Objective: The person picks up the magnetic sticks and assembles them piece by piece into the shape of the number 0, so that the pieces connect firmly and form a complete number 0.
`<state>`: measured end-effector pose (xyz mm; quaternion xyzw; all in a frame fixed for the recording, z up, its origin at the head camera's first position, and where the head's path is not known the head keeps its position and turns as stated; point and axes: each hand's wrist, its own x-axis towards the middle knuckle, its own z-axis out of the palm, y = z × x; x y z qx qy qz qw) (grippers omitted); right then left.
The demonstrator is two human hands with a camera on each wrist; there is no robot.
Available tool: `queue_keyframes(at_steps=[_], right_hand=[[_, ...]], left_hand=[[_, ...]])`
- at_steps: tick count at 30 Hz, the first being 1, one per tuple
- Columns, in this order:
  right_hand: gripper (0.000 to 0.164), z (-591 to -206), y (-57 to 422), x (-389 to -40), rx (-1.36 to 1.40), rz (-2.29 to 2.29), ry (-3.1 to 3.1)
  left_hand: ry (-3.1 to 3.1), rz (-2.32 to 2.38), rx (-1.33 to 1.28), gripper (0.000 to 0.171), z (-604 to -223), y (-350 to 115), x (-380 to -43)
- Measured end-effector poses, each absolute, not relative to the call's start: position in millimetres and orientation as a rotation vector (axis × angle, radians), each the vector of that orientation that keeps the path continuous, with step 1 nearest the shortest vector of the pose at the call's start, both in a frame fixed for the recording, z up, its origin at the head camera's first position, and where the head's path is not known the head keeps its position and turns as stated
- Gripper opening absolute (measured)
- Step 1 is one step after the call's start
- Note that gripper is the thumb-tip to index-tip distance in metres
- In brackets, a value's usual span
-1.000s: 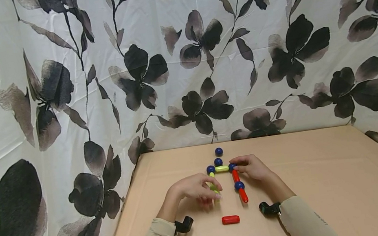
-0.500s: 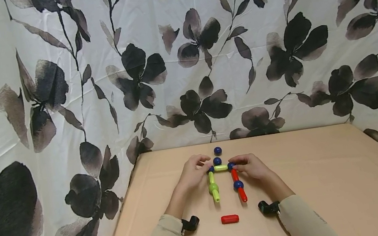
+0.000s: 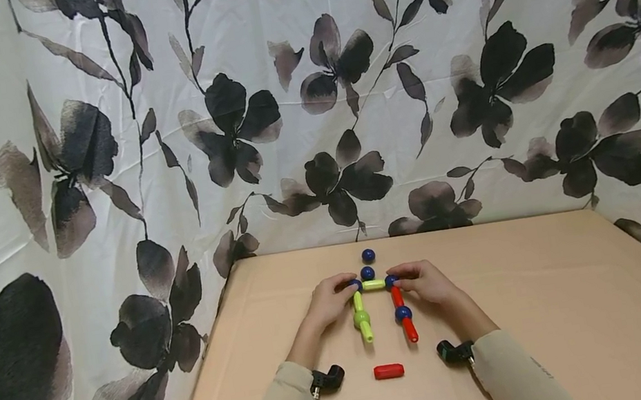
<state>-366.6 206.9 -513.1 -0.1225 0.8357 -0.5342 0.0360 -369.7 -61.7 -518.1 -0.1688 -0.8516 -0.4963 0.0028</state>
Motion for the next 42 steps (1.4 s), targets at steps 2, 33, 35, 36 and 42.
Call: queue_keyframes(at_steps=[2,33,35,36,42], right_hand=[[0.031,-512.9,207.6,-367.0,-0.378,-1.651,2.556],[0.037,-471.5,170.0,-406.5,-0.585,-1.164,2.691],[0.037,-471.9,167.7,-407.1,-0.575,-1.131,2.674],[0.037,-472.4,166.6,-407.4,-0.572,-1.108,2.668],[0.029,-475.3,162.5,-407.9,-0.572,-1.031,2.683]], left_hand=[[-2.665,-1.592,-0.526,0.031,-518.4,-62.1,-369.7],[-2.696,-1.532,-0.544,0.034,-522.8,-64.4,-372.1],[-2.698,-1.539,-0.543,0.034,-523.0,-64.3,-371.6],[-2.694,-1.543,-0.546,0.034,-523.1,-64.3,-371.3],[-2.68,-1.547,-0.56,0.034,-521.5,-64.7,-370.2]])
